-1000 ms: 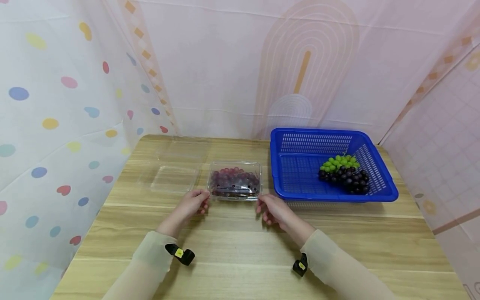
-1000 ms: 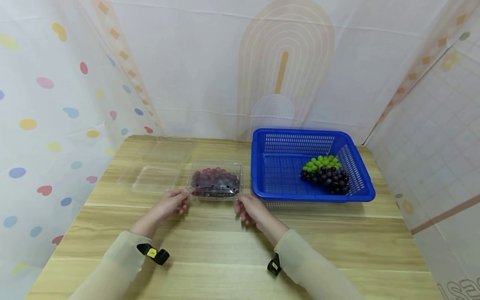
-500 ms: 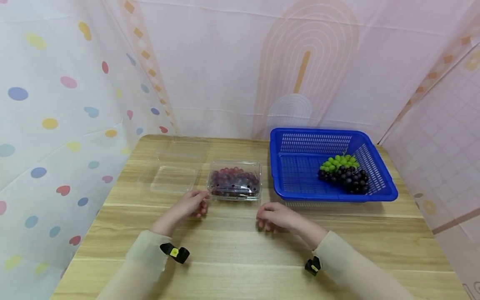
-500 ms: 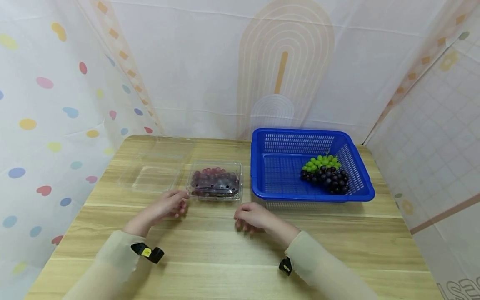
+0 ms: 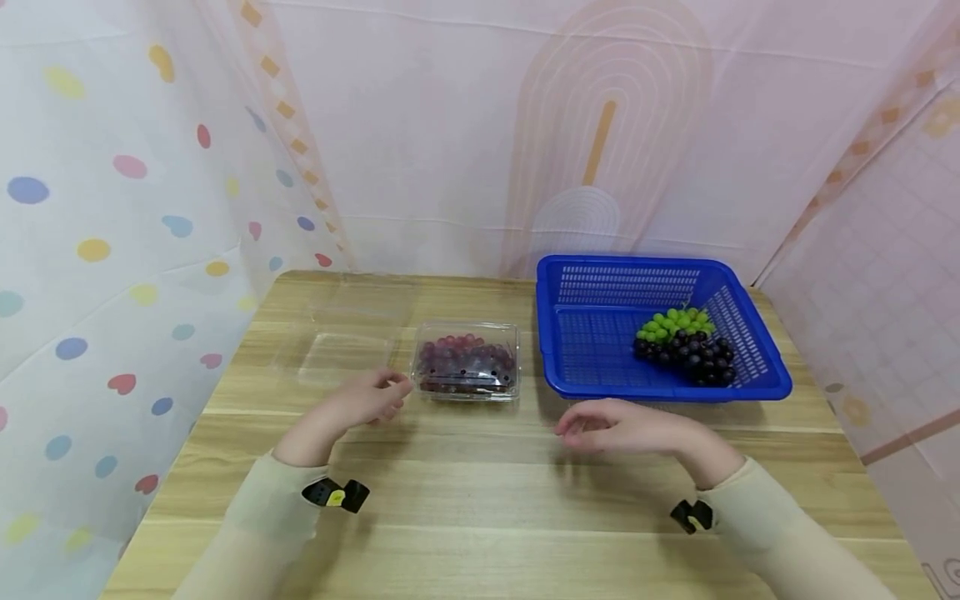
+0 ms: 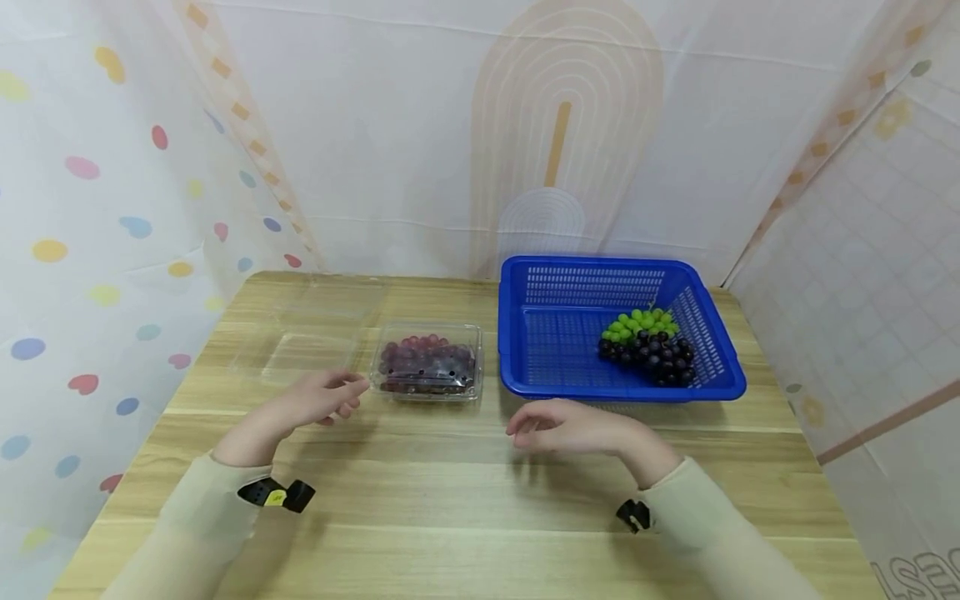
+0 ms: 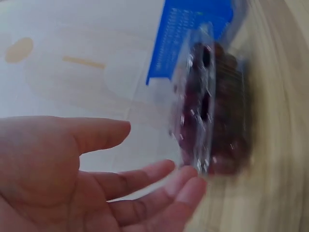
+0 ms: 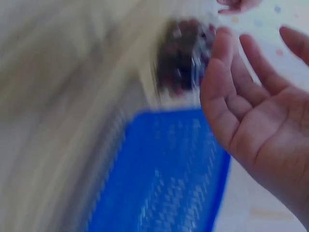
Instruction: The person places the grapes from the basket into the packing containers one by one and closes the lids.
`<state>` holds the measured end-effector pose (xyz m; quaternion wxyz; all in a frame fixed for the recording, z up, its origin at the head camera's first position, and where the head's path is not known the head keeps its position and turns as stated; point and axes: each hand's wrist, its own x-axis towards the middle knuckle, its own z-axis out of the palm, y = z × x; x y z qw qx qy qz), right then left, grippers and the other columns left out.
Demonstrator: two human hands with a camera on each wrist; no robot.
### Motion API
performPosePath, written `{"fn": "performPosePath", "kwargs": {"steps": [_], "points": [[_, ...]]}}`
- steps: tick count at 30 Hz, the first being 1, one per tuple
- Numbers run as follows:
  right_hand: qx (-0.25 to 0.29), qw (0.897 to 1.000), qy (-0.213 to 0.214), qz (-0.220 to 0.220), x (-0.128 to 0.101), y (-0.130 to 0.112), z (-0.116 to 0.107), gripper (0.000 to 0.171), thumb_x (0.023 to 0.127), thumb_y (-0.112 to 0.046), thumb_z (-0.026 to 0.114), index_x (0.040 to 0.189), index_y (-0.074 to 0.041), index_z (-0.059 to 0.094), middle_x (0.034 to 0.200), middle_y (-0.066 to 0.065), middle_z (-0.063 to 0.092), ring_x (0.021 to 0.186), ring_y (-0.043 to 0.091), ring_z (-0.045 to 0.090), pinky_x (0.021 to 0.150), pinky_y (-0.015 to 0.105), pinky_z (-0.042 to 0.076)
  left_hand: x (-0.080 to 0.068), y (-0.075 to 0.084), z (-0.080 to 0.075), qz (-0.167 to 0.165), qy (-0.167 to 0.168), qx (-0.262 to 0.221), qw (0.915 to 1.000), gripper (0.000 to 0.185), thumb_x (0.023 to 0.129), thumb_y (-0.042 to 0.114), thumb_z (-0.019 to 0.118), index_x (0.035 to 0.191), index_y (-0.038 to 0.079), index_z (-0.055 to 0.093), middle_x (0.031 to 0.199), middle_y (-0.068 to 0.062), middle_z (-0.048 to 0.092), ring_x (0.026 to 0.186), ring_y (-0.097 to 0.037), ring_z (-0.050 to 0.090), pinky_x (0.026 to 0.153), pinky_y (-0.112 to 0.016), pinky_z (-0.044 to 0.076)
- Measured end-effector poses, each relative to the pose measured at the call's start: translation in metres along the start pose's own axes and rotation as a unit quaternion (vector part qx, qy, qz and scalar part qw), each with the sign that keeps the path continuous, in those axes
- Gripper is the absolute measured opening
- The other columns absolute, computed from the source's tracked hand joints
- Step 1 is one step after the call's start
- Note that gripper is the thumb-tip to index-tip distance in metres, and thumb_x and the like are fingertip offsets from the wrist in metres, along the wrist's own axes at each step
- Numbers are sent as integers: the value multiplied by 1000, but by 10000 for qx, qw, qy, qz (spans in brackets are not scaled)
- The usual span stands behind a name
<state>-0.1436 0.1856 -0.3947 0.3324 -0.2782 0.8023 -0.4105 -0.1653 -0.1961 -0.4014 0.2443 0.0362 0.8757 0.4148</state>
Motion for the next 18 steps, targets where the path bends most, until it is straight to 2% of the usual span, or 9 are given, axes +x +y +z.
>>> {"fn": "performPosePath", "kwargs": {"steps": [5,10,12,14,18], "points": [[7,9993,-110,-345,-27,5,-26,31,95,-21,57,125,-13,56,117,5,62,109,25,59,91,27,50,12,19,9,488,441,317,9973,40,99,32,49,127,4,55,105,-16,64,92,-28,62,73,-36,54],[22,9986,208,-484,-51,10,-50,33,96,-15,54,128,-8,53,119,13,59,105,14,59,86,26,51,29,46,27,1204,1118,447,9854,38,96,26,54,128,6,56,118,-14,62,107,-29,59,90,-43,51],[-67,9969,596,-507,-59,12,-59,32,96,-13,54,128,-7,54,117,15,59,102,13,59,83,27,52,37,57,37,1473,1334,270,9797,38,96,22,54,130,5,55,118,-15,63,107,-30,60,94,-43,49],[-161,9922,1126,-518,-65,14,-68,31,96,-12,54,127,-6,55,115,13,61,99,13,59,79,28,52,44,68,47,1669,1420,-68,9757,41,96,18,54,134,3,50,119,-16,62,109,-30,60,97,-42,48],[-287,9707,2350,-422,-76,20,-84,31,97,-12,54,126,-6,55,111,-4,62,96,10,59,75,24,52,59,85,68,1886,1532,-636,9679,47,96,14,52,141,4,42,127,-16,58,113,-31,59,98,-40,48]]}}
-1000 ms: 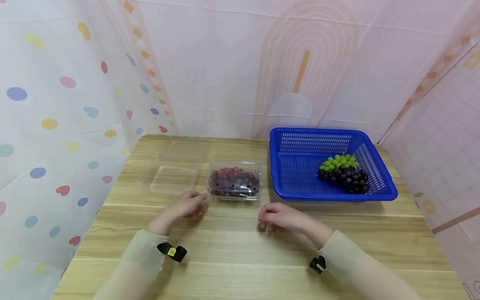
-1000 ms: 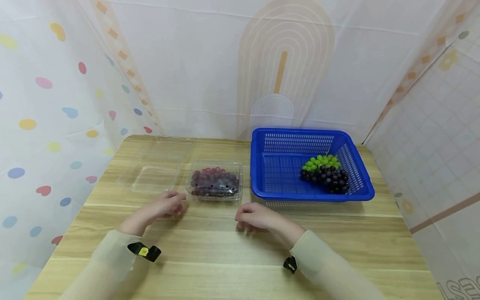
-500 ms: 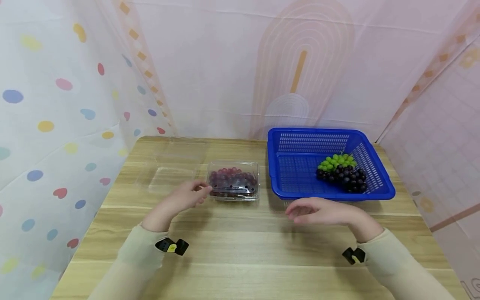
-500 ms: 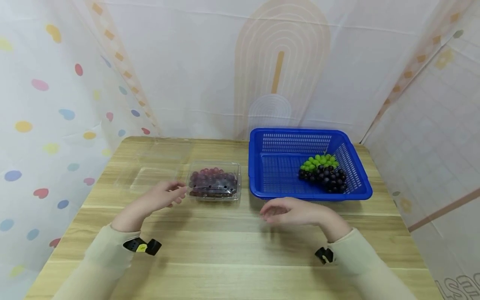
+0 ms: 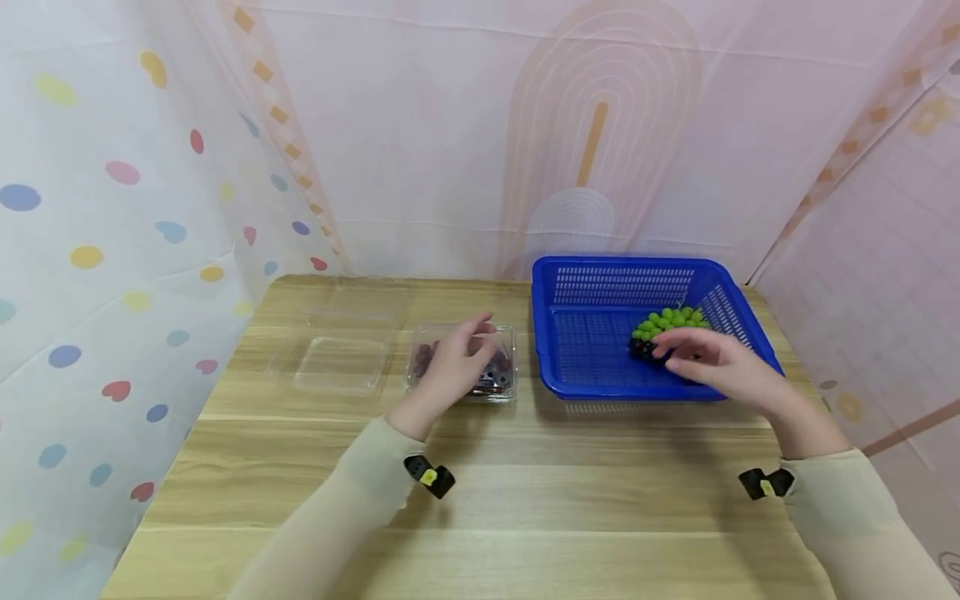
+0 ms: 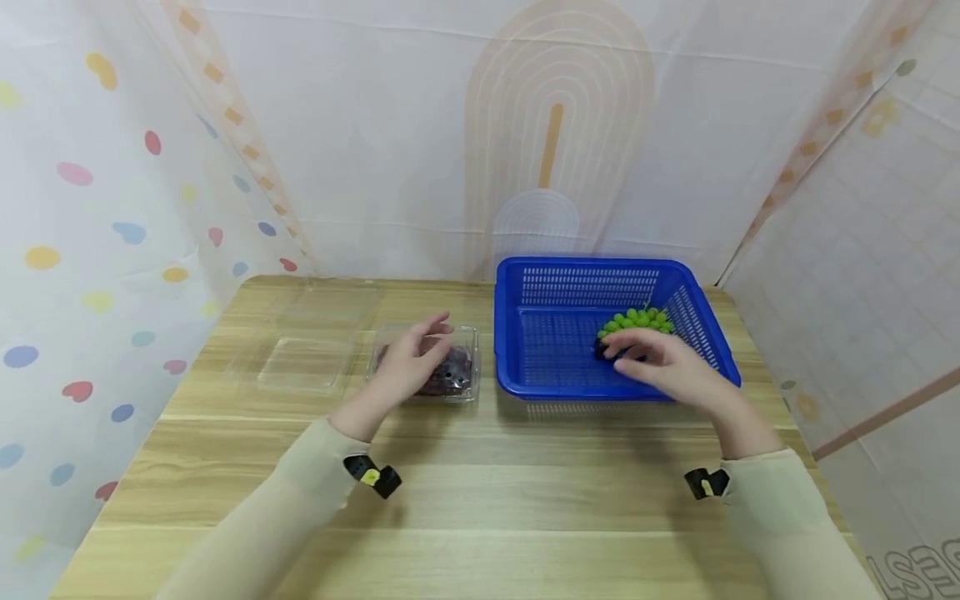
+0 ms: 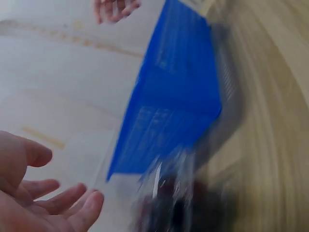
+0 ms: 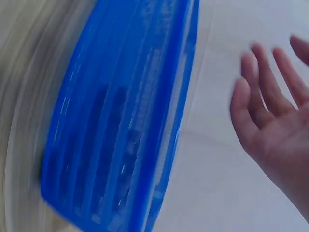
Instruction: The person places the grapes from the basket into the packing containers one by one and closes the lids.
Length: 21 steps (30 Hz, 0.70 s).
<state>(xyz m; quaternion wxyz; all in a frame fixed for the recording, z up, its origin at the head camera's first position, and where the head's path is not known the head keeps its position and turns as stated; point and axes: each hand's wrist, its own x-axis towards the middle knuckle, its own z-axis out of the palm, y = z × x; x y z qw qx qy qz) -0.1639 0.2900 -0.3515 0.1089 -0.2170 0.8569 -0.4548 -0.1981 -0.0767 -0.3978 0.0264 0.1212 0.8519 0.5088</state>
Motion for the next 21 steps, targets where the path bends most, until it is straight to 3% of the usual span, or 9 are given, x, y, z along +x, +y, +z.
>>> {"fn": "performPosePath", "kwargs": {"steps": [5,8,10,13,16,21], "points": [[-427,9939,1015,-3,-1,15,-17,33,96,-14,55,129,-7,54,114,-16,57,96,-1,55,73,14,49,12,3,30,67,-63,-319,9994,54,96,14,52,146,4,34,141,-17,47,122,-31,52,100,-41,46],[-969,9856,1377,-125,0,22,-24,35,95,-12,57,129,-7,55,121,-7,56,97,-6,50,73,11,46,18,3,45,-70,-100,-434,9990,58,96,15,52,148,4,29,146,-18,40,126,-34,48,103,-44,43],[-1385,9783,1526,-188,2,27,-26,37,93,-12,59,130,-5,55,127,5,54,106,-2,48,79,18,46,22,3,53,-190,-69,-509,9985,59,97,16,52,149,3,26,147,-18,38,127,-35,47,103,-44,43],[-1737,9726,1520,-288,6,36,-31,41,92,-12,61,132,-3,53,134,22,46,124,24,43,93,45,44,27,2,63,-363,25,-690,9970,60,96,13,52,148,1,25,146,-19,39,124,-34,50,99,-43,47],[-1960,9711,1319,-337,9,47,-36,46,91,-13,63,134,-1,51,138,28,40,128,50,32,93,69,32,31,4,71,-526,128,-872,9947,59,95,9,51,148,-2,25,143,-19,44,118,-33,55,94,-40,51],[-2467,9658,763,-235,13,67,-42,50,88,-12,67,133,2,50,138,33,37,125,56,30,94,73,27,38,7,80,-793,378,-965,9914,53,95,4,50,145,-4,32,130,-18,54,109,-30,60,88,-35,53]]}}
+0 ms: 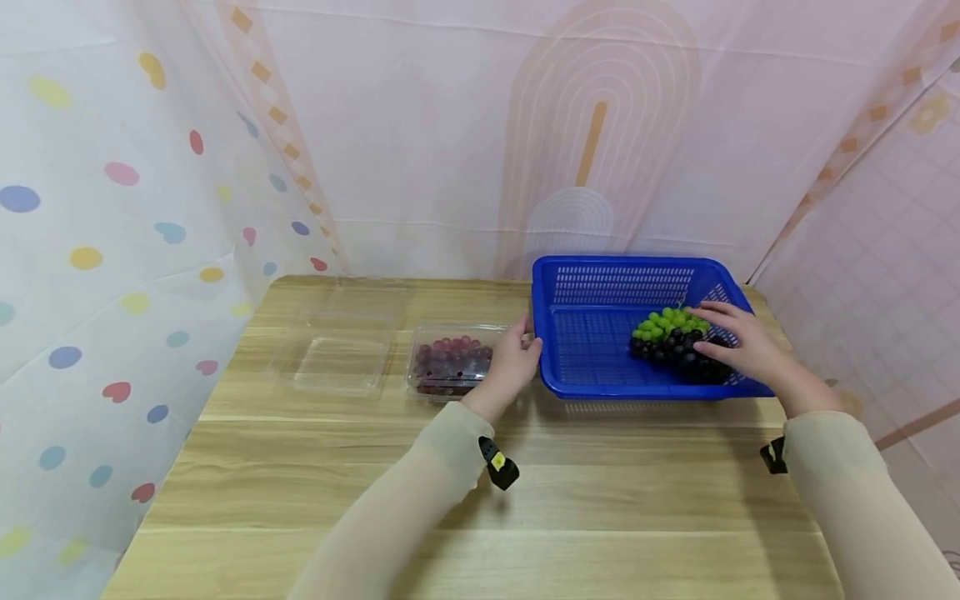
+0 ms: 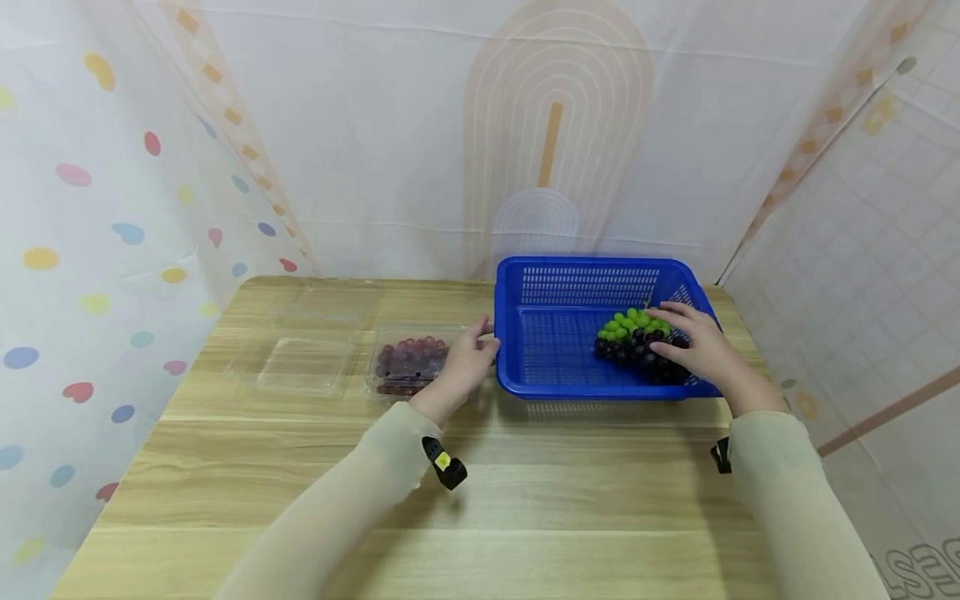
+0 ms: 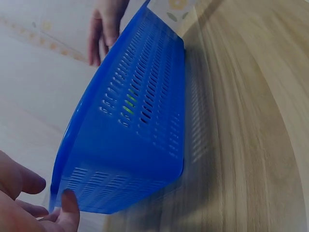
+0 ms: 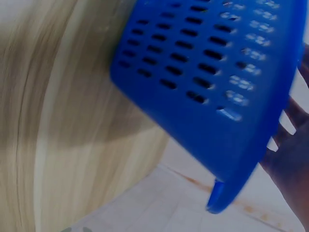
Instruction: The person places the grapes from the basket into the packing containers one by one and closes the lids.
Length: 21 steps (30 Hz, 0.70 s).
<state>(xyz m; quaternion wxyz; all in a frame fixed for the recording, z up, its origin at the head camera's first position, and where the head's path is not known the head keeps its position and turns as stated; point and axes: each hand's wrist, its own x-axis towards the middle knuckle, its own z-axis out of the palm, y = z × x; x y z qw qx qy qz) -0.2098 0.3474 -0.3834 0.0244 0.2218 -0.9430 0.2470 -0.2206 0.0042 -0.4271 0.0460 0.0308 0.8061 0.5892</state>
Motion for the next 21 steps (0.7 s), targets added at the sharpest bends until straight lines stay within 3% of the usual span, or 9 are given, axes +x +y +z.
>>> {"fn": "performPosePath", "kwargs": {"steps": [7,21], "points": [[-246,9921,-1084,574,5,12,6,57,90,-18,65,138,1,43,142,34,30,129,56,23,99,73,19,4,3,6,-125,231,54,9996,46,94,1,50,139,-5,42,120,-20,58,106,-29,60,89,-35,53],[-714,9843,-1522,535,15,15,21,67,82,-13,73,140,-4,42,135,32,38,122,54,35,95,69,32,3,3,3,-336,219,-4,9992,47,94,3,53,140,1,43,118,-16,58,102,-25,59,88,-33,52]]}}
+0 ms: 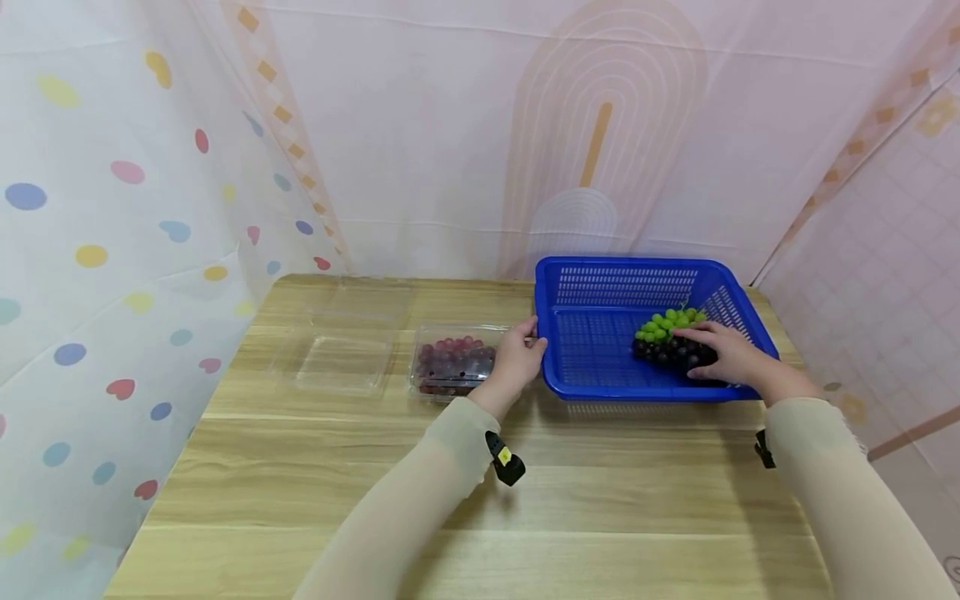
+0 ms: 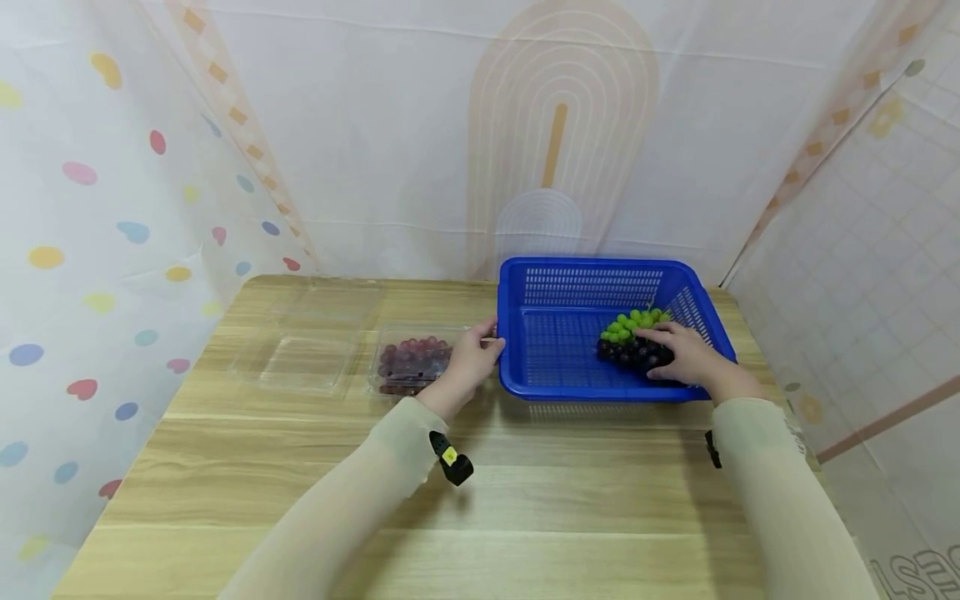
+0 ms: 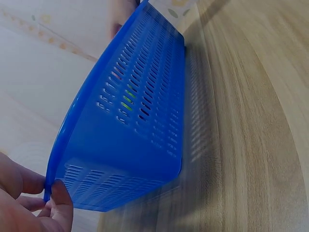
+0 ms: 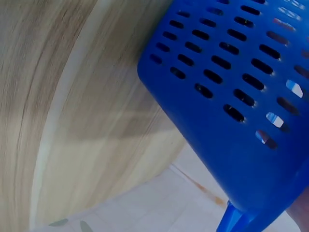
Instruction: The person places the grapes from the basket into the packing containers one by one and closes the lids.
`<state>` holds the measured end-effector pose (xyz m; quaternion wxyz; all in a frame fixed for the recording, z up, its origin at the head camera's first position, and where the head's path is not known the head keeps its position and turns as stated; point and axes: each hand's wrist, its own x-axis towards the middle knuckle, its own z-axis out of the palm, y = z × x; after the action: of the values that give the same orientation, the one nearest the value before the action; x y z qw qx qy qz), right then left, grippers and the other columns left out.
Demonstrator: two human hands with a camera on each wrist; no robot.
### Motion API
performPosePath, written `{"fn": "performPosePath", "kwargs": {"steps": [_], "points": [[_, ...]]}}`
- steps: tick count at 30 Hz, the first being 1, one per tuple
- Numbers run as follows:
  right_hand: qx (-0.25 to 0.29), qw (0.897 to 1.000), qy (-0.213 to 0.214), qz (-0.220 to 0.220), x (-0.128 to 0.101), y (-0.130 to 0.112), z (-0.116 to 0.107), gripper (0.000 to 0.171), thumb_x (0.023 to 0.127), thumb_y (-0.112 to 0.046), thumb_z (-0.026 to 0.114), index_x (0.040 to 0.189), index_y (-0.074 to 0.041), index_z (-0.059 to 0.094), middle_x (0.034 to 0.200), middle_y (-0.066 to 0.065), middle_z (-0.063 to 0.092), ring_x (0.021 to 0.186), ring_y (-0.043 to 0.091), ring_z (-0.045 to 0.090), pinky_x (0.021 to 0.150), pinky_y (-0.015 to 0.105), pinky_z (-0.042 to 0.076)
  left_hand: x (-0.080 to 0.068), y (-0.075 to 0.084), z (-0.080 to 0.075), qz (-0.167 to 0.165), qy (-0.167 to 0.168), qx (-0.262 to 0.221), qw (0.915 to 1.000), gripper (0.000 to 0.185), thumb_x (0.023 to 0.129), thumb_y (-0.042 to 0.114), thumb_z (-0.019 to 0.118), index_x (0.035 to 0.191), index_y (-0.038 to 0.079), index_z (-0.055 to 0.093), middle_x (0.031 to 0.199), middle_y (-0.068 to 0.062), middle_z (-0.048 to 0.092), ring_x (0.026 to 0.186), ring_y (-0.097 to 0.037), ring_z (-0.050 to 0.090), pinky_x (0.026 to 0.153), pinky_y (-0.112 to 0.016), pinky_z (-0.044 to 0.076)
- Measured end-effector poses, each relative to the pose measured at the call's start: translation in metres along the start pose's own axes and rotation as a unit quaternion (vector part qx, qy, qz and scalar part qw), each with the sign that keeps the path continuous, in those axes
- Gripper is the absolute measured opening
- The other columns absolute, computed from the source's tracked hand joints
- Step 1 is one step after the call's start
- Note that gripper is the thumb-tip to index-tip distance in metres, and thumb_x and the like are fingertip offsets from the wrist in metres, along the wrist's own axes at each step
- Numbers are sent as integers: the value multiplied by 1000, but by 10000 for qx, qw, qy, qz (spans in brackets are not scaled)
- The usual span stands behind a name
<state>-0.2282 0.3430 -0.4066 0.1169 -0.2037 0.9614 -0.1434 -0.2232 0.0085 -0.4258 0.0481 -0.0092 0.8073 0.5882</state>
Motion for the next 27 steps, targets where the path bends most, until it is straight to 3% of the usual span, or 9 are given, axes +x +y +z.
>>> {"fn": "performPosePath", "kwargs": {"steps": [5,11,20,27], "points": [[-345,9990,-140,251,4,-4,0,69,80,-8,73,142,-8,41,135,30,39,121,55,35,92,70,35,0,0,1,-32,15,-38,10000,47,94,3,53,140,1,43,118,-15,59,103,-23,59,89,-32,52],[-585,9969,-97,508,6,-6,-2,55,85,-17,69,136,-16,50,132,24,43,121,54,36,87,77,32,0,0,1,-15,26,-25,10000,47,94,2,53,140,0,44,117,-16,59,104,-24,59,89,-32,52],[-623,9979,-162,121,10,-5,7,60,78,-1,73,133,-9,51,130,33,42,115,58,40,90,69,38,2,-1,2,45,37,-29,10000,46,94,2,53,140,0,44,117,-16,59,100,-24,60,86,-31,53],[-487,9987,-42,154,10,-7,5,49,83,-5,68,130,-6,54,130,34,45,112,54,47,88,63,43,2,-2,2,-21,-25,-86,10000,47,95,3,52,141,1,42,118,-15,59,102,-24,59,86,-31,53]]}}
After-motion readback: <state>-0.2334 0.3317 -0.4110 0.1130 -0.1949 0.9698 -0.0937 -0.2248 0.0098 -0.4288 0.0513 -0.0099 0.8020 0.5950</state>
